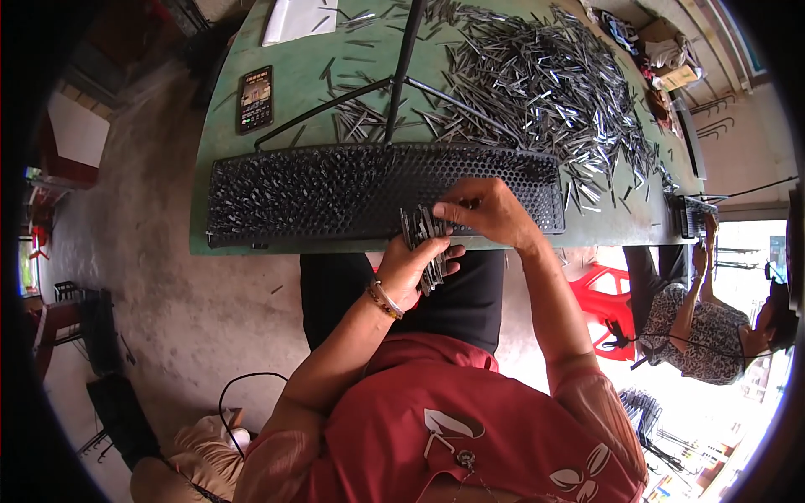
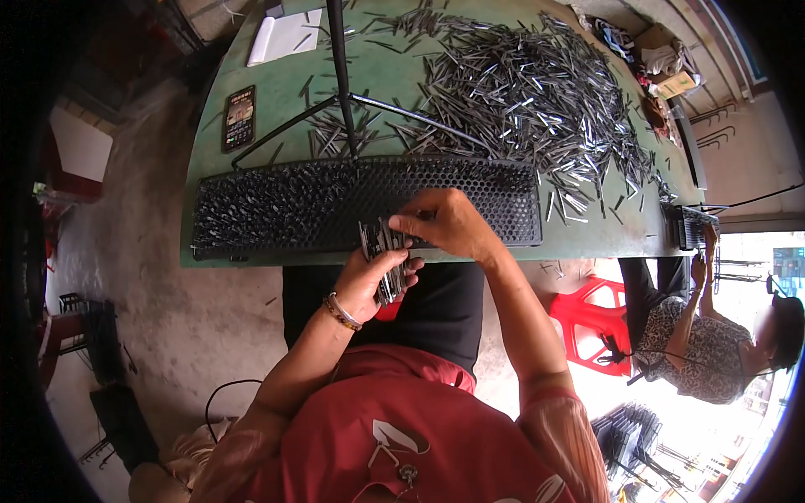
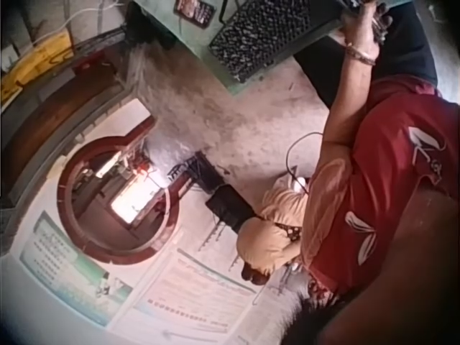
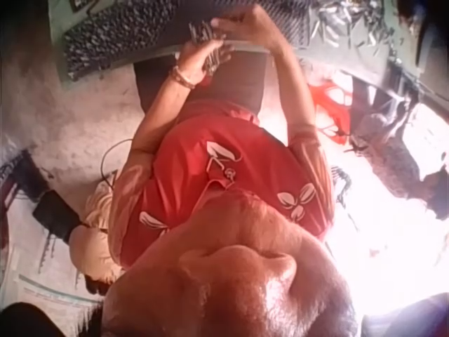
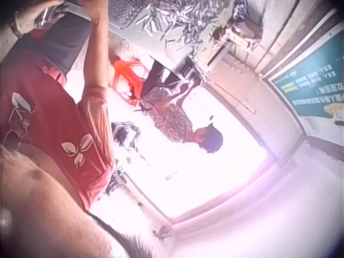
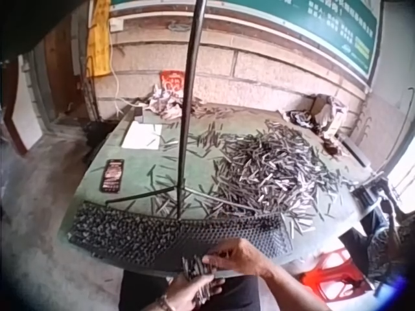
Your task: Picking up small metal pins from a pile and inserting them into a perforated mat for assembly or sorting.
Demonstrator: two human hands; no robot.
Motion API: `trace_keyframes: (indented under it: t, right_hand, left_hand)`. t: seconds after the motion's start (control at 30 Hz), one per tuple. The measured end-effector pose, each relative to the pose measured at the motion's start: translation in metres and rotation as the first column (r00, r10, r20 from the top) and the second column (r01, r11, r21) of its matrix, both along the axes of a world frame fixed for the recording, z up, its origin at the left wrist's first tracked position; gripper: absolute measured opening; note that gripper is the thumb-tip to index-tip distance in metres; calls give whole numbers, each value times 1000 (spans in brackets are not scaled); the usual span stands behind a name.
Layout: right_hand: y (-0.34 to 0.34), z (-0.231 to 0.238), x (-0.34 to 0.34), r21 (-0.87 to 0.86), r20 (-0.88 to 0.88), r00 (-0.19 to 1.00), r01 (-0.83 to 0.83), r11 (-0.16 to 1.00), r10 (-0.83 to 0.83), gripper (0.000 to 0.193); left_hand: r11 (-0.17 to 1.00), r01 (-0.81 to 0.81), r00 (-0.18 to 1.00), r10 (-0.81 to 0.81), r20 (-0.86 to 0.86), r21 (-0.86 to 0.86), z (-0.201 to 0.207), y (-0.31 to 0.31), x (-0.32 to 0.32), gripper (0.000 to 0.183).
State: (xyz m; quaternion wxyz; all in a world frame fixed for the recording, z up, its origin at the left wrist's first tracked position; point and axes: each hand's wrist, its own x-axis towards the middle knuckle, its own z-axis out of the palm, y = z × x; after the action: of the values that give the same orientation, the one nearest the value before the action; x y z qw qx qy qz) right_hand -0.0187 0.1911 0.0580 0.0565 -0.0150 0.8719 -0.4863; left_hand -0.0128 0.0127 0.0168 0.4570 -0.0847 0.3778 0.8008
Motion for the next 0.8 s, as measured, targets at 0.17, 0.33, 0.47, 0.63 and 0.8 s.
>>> trace_keyframes:
  t: [0.17, 0.33, 0.47, 0.63, 0.8]
  right_hand:
    - [2, 3, 9, -94, 65, 993, 106, 990, -100, 20]
    - [-2, 8, -10, -154, -162, 903, 375, 914, -398, 17]
    - [-2, -14, -36, -130, -428, 799, 408, 904, -422, 13]
    - [1, -30, -51, 32, -561, 767, 397, 917, -312, 11]
    - [8, -34, -51, 155, -647, 744, 345, 926, -169, 12]
  left_hand:
    - [998, -68, 997, 68, 24, 3, 3, 6, 4, 18]
    - [999, -36, 998, 36, 50, -2, 0, 5, 8, 18]
    - [999, 36, 997, -37, 74, 6, -6, 7, 11, 18]
    - [999, 35, 994, -38, 104, 37, -12, 5, 10, 18]
    - [996, 50, 988, -59, 139, 67, -16, 2, 9, 19]
